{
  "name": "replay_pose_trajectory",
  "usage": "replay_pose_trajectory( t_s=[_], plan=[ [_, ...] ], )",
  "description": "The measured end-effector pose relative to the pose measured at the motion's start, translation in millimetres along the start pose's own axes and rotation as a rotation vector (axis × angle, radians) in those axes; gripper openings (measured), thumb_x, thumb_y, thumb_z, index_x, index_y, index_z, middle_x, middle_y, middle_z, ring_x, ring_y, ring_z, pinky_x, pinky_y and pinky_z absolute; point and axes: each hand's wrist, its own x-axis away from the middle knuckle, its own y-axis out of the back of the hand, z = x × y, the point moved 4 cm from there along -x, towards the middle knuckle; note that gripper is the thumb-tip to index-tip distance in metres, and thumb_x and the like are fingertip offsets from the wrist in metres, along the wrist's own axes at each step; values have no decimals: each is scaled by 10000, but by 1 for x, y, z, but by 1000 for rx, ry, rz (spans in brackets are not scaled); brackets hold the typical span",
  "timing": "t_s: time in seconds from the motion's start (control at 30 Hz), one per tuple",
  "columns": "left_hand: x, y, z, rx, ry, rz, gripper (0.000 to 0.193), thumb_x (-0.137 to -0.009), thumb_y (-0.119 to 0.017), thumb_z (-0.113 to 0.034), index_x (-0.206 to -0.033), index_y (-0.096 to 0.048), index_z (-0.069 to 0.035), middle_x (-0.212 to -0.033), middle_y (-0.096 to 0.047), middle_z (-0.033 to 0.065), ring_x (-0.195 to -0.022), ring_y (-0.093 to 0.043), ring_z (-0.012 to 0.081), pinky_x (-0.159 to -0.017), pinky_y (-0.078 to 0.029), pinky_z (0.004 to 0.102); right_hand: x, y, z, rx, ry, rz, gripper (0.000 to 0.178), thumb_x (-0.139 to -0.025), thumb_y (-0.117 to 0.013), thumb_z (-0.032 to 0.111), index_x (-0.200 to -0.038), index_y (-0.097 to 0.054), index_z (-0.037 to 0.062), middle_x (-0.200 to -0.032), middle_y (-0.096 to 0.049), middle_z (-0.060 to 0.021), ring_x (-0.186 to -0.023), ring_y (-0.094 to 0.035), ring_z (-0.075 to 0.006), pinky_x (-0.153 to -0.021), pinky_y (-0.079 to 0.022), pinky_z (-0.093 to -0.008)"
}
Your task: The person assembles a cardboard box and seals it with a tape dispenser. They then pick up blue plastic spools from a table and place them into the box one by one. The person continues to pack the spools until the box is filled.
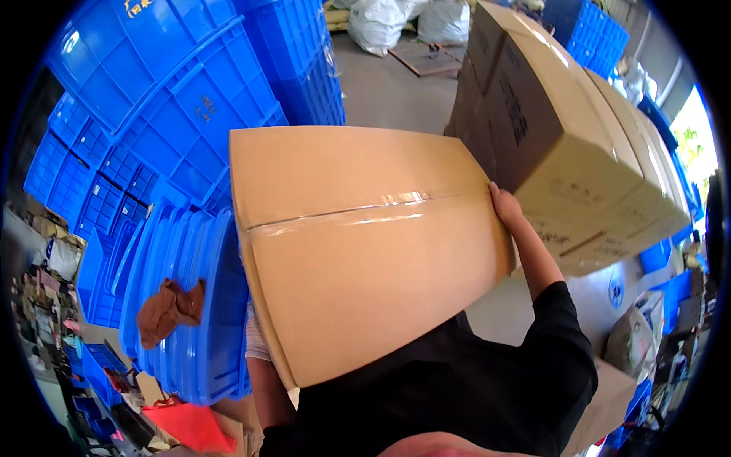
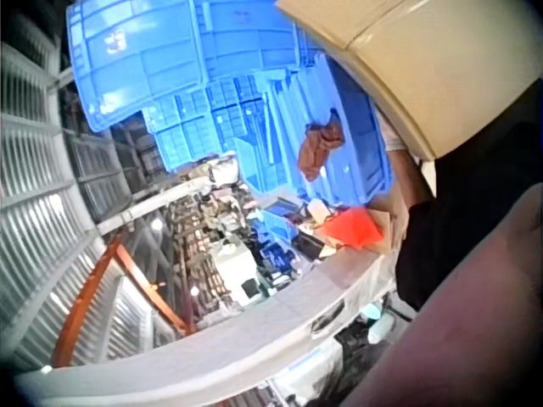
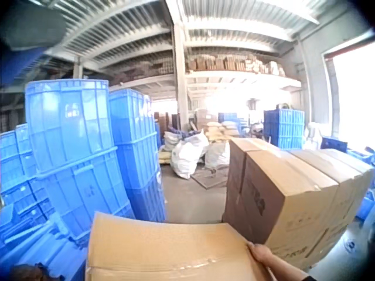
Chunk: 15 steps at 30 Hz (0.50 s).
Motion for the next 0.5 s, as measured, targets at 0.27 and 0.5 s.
replay_pose_trajectory(
  t_s=[0.27, 0.5],
  plan=[
    [-61, -37, 5, -22, -269, -205, 604, -994, -361, -524, -1339, -483, -43, -1260, -592, 118, -1080, -610, 242, -905, -524, 368, -202, -4, 103, -92, 274, 81, 696, -981, -265, 530, -1091, -623, -56, -1152, -615, -259, -1122, -551, -417, -947, -418, -438],
    [-103, -109, 6, 251, -315, -200, 591, -997, -394, -485, -1382, -449, -40, -1312, -555, 106, -1173, -542, 206, -987, -455, 349, -365, -78, 173, -352, 264, 469, 592, -1001, -379, 470, -1235, -581, -36, -1150, -645, -138, -1059, -587, -219, -908, -451, -337]
  ],
)
